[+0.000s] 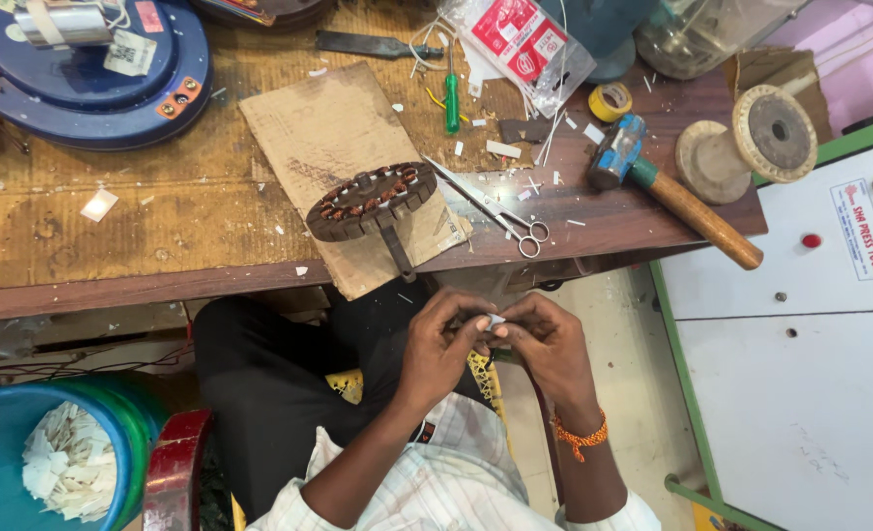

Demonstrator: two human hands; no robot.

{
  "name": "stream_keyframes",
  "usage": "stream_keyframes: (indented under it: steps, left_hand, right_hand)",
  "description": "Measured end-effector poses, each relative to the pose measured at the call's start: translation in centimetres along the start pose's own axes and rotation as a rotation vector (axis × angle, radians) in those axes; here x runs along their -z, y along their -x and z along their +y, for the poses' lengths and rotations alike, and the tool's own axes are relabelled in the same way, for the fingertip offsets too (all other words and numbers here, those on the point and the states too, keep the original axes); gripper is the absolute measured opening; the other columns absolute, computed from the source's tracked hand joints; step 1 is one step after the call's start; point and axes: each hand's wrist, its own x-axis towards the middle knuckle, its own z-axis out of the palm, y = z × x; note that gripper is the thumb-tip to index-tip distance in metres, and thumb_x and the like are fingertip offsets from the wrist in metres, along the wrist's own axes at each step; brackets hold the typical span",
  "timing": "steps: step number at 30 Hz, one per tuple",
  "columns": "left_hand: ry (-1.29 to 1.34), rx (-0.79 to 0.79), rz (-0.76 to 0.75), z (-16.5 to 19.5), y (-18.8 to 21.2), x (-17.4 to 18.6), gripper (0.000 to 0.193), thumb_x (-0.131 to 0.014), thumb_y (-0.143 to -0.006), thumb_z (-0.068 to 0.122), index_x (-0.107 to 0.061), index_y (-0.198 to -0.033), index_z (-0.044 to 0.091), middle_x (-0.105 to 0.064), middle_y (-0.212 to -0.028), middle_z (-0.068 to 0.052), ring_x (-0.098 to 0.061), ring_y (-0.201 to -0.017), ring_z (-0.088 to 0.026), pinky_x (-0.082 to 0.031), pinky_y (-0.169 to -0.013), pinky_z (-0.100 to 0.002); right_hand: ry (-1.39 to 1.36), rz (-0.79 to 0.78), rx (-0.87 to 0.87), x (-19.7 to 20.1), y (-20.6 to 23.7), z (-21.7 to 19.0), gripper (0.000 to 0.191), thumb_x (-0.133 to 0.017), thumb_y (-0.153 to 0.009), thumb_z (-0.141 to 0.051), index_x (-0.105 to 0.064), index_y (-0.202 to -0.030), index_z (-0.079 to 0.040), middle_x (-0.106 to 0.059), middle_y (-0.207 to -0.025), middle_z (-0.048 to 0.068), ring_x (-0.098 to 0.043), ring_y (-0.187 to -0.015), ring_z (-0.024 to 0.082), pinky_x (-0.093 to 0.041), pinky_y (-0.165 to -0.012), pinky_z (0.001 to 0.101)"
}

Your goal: The person assembles a motor stator by cutting small white insulating pieces with scissors and inserting them into slots between copper windings. They use a screwdriver to adjust the components and repeatedly place the insulators into the stator.

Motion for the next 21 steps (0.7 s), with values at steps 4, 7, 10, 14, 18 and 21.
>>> stream_keyframes:
  steps: [4,7,10,14,18,21]
  left_hand:
    - [0.011,0.132,-0.03,0.0,-0.3,0.3,0.026,-0.073,-0.091,0.004,-0.066,-0.115,0.0,-0.068,-0.099,-0.009,-0.069,-0.078,-0.009,-0.061,-0.063,-0.023]
    - [0.006,0.167,-0.048,0.0,-0.5,0.5,0.034,-0.076,-0.089,0.005,-0.068,-0.122,0.002,-0.068,-0.096,-0.008,-0.067,-0.077,-0.007,-0.06,-0.063,-0.023]
    - [0.048,0.207,-0.062,0.0,-0.5,0.5,0.033,-0.074,-0.09,0.005,-0.069,-0.123,0.003,-0.066,-0.098,-0.006,-0.068,-0.079,-0.007,-0.062,-0.064,-0.023]
    - [-0.004,0.185,-0.076,-0.3,0.1,0.7,0.025,-0.069,-0.092,0.009,-0.071,-0.117,0.004,-0.071,-0.109,-0.003,-0.072,-0.079,-0.011,-0.062,-0.064,-0.026]
    - [-0.481,0.06,-0.197,-0.8,0.3,1.6,0.021,-0.076,-0.09,0.016,-0.078,-0.11,0.009,-0.075,-0.101,-0.011,-0.07,-0.094,-0.029,-0.054,-0.076,-0.041]
    - [-0.561,-0.216,-0.185,-0.9,0.5,1.0,0.021,-0.08,-0.089,0.016,-0.077,-0.109,0.008,-0.077,-0.104,-0.014,-0.063,-0.116,-0.041,-0.048,-0.093,-0.049]
  right_hand:
    - [0.066,-0.01,0.02,0.6,-0.4,0.6,0.008,-0.071,-0.091,0.006,-0.063,-0.094,0.005,-0.074,-0.09,0.011,-0.071,-0.082,0.013,-0.06,-0.073,0.0279]
    - [0.026,0.036,0.012,0.5,-0.7,1.3,0.006,-0.066,-0.089,0.005,-0.062,-0.092,0.004,-0.075,-0.091,0.009,-0.073,-0.082,0.011,-0.064,-0.072,0.0284]
    - [0.166,0.048,-0.007,0.3,-0.8,1.8,0.008,-0.068,-0.094,0.009,-0.063,-0.094,0.003,-0.071,-0.081,0.01,-0.067,-0.07,0.014,-0.057,-0.062,0.0289]
    - [0.468,0.252,0.289,4.0,-3.7,-1.6,0.039,-0.052,-0.074,0.023,-0.068,-0.101,0.0,-0.073,-0.088,0.006,-0.073,-0.08,0.016,-0.06,-0.071,0.0288]
    - [0.957,0.548,0.909,11.8,-13.7,-12.3,0.009,-0.073,-0.106,0.003,-0.07,-0.114,0.001,-0.07,-0.103,0.01,-0.063,-0.085,0.018,-0.047,-0.07,0.0345]
    - [1.26,0.342,1.108,13.5,-21.9,-19.0,0.046,-0.089,-0.081,-0.006,-0.06,-0.116,0.001,-0.063,-0.119,0.02,-0.06,-0.108,0.039,-0.051,-0.088,0.0463]
